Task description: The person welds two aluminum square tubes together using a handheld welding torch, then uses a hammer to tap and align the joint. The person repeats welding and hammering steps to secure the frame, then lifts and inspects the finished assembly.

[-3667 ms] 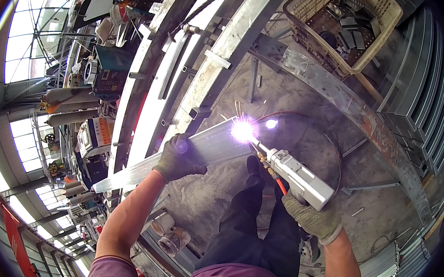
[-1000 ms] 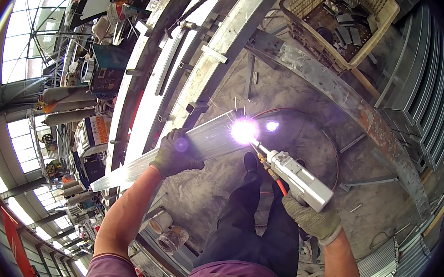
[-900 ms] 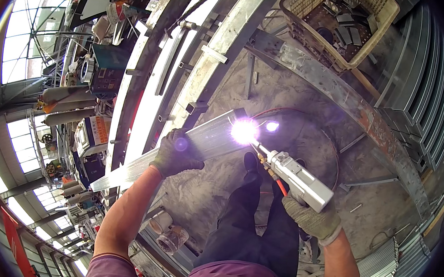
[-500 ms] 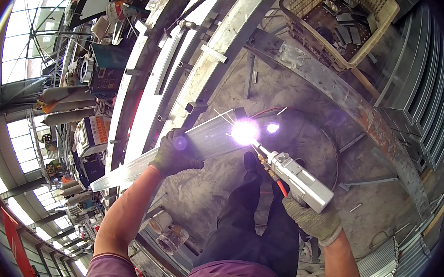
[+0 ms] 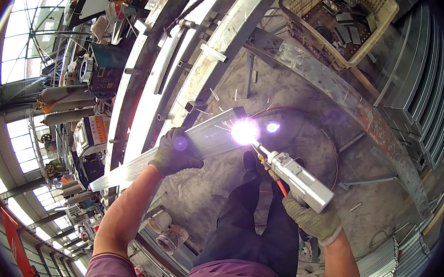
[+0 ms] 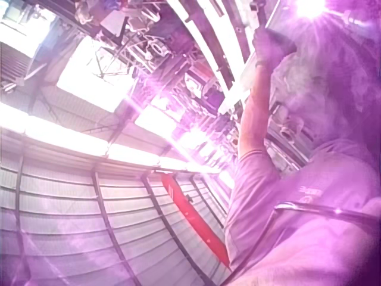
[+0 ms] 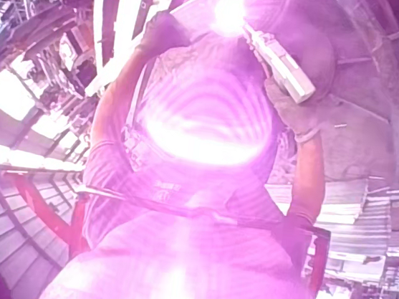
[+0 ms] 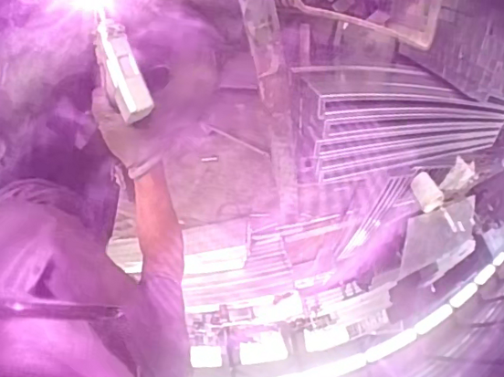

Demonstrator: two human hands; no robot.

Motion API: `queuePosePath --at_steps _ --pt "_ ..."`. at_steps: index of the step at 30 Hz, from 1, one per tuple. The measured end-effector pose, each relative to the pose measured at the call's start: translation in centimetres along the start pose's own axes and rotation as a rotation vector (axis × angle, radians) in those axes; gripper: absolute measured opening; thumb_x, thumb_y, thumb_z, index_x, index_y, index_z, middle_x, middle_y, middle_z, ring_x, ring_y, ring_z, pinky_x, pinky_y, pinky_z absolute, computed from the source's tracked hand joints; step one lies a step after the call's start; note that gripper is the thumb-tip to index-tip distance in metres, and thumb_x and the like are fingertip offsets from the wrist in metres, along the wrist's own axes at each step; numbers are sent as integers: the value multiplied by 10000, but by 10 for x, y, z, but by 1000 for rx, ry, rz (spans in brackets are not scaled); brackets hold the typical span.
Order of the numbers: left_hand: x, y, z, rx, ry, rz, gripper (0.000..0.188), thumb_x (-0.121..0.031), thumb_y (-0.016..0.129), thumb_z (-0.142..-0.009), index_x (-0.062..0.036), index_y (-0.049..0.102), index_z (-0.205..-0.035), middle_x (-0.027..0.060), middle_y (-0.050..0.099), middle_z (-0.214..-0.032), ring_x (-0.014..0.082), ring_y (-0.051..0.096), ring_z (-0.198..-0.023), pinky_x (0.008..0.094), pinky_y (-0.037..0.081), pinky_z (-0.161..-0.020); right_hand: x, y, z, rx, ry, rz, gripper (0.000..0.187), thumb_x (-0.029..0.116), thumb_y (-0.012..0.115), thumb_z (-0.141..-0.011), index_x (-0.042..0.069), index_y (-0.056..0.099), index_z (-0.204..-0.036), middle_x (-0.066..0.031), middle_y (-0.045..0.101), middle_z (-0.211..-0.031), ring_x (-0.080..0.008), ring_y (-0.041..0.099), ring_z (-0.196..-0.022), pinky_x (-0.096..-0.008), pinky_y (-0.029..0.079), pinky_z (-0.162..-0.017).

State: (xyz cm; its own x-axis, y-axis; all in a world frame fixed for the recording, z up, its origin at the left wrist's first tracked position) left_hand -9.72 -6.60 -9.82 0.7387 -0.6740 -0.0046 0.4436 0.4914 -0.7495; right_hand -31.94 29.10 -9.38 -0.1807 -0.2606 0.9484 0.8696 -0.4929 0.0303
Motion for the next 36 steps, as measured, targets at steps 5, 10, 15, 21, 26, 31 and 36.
queuePosePath --at_steps 5,10,15,21,26,31,36 --pt "4 2 1 -22 9 37 1130 -602 955 -576 20 536 -1421 202 603 -1306 383 570 -1292 465 447 -1166 -1 1 1 1 14 26 355 34 846 -914 5 744 -1252 -22 766 -1002 -67 707 -853 -265 608 -735" --pt "-4 -5 2 22 -29 39 1110 -593 949 -587 23 546 -1418 206 607 -1302 380 580 -1281 454 463 -1154 -2 -2 3 35 80 47 374 136 841 -946 13 750 -1286 -84 818 -1067 -156 792 -941 -310 636 -788" --pt "1 0 2 -21 -6 30 1145 -590 945 -593 35 529 -1458 211 608 -1312 379 581 -1289 444 463 -1164 3 0 4 -11 12 18 366 37 849 -903 5 743 -1252 -34 771 -1009 -83 725 -872 -274 617 -746" --pt "1 0 2 -25 -8 26 1186 -607 948 -584 37 514 -1480 213 605 -1333 382 571 -1312 444 451 -1185 -1 1 8 -12 58 21 354 38 853 -901 3 748 -1237 -33 769 -1000 -81 718 -864 -274 613 -746" --pt "2 2 3 -82 32 15 1172 -490 1033 -549 52 479 -1428 244 601 -1316 398 621 -1234 491 537 -1070 0 0 8 13 55 30 360 37 855 -900 1 746 -1241 -30 768 -995 -75 709 -853 -268 608 -743" --pt "4 3 1 -73 33 22 1151 -524 1007 -558 41 506 -1426 230 612 -1305 388 615 -1241 472 514 -1099 -2 2 10 -9 3 47 371 33 852 -901 -1 743 -1254 -27 766 -1001 -72 707 -853 -262 606 -744" --pt "1 0 2 -68 4 28 1134 -596 945 -566 39 559 -1423 210 642 -1281 371 609 -1260 438 478 -1149 -1 3 11 -23 -26 86 370 24 848 -901 -1 743 -1255 -26 767 -1013 -72 709 -863 -262 607 -752"
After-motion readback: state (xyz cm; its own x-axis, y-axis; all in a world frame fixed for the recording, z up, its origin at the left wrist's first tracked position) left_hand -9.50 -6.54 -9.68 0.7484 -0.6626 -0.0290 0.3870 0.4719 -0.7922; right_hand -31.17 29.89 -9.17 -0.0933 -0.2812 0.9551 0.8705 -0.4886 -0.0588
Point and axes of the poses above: each hand's wrist, its own z-axis away from the middle knuckle, its own y-axis out of the palm, x = y × z, the point moved 4 cm from there along -z, towards the middle knuckle
